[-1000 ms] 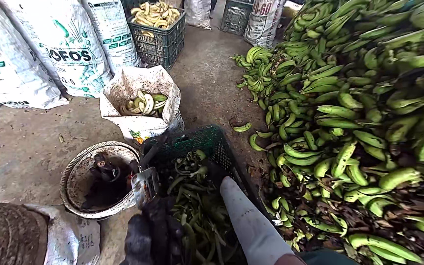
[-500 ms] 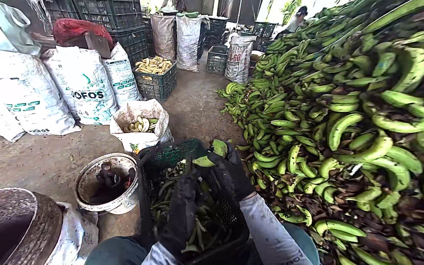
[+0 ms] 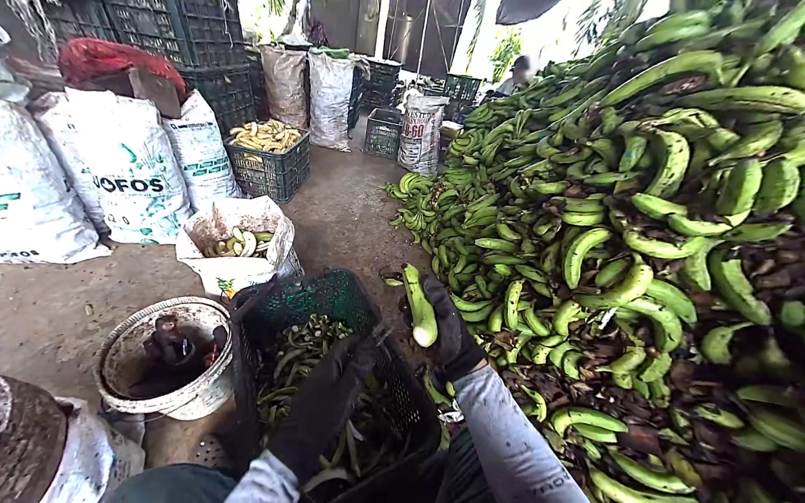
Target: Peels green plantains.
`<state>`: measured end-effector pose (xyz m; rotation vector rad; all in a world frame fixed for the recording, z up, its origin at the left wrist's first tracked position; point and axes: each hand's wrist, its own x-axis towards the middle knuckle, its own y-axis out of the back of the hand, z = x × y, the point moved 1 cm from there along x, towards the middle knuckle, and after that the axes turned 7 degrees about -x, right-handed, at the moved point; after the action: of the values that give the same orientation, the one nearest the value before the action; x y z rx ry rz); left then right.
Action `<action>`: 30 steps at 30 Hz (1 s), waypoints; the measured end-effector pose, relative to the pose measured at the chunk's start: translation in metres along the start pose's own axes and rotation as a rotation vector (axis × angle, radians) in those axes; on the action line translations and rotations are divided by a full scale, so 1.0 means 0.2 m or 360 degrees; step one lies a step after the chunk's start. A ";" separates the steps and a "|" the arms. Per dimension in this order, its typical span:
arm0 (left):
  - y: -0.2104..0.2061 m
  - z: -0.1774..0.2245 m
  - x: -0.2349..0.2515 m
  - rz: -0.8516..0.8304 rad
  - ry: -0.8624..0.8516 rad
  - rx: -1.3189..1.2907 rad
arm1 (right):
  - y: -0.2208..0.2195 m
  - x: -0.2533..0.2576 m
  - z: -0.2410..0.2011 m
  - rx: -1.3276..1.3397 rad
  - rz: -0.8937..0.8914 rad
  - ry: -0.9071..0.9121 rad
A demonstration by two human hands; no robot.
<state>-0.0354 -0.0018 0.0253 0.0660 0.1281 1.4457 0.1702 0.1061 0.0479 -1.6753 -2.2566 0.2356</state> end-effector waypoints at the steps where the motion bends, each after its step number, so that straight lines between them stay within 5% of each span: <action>1: 0.04 0.07 -0.01 -0.0046 -0.0038 0.0234 | -0.01 0.00 0.02 -0.0004 0.0006 -0.0022; 5: 0.09 0.12 0.00 -0.0115 -0.0388 0.0820 | -0.06 -0.03 0.08 -0.0041 0.0033 -0.0098; 10: 0.12 0.04 0.08 -0.0139 -0.0374 0.0843 | -0.13 -0.06 0.17 0.0145 0.0042 -0.0192; 15: 0.18 -0.01 0.16 0.0446 -0.0427 0.1207 | -0.27 -0.15 0.31 0.0239 0.0223 -0.0386; 19: 0.34 0.01 0.23 0.0847 -0.0319 0.0958 | -0.26 -0.25 0.37 0.0354 0.0202 -0.0531; 22: 0.32 0.03 0.16 0.0461 -0.0288 0.0638 | -0.14 -0.21 0.37 0.0301 0.0119 -0.0256; 25: 0.20 0.02 0.05 -0.0075 -0.0180 0.0330 | -0.06 -0.12 0.31 -0.0297 0.0273 0.0192; 30: 0.10 -0.01 0.00 -0.0183 -0.0314 0.0264 | -0.09 -0.09 0.27 -0.0853 0.0340 0.0414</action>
<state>-0.0544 0.0008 0.0262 0.3312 0.0880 1.3042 0.1403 0.0869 0.0011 -2.0603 -2.0530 -0.5588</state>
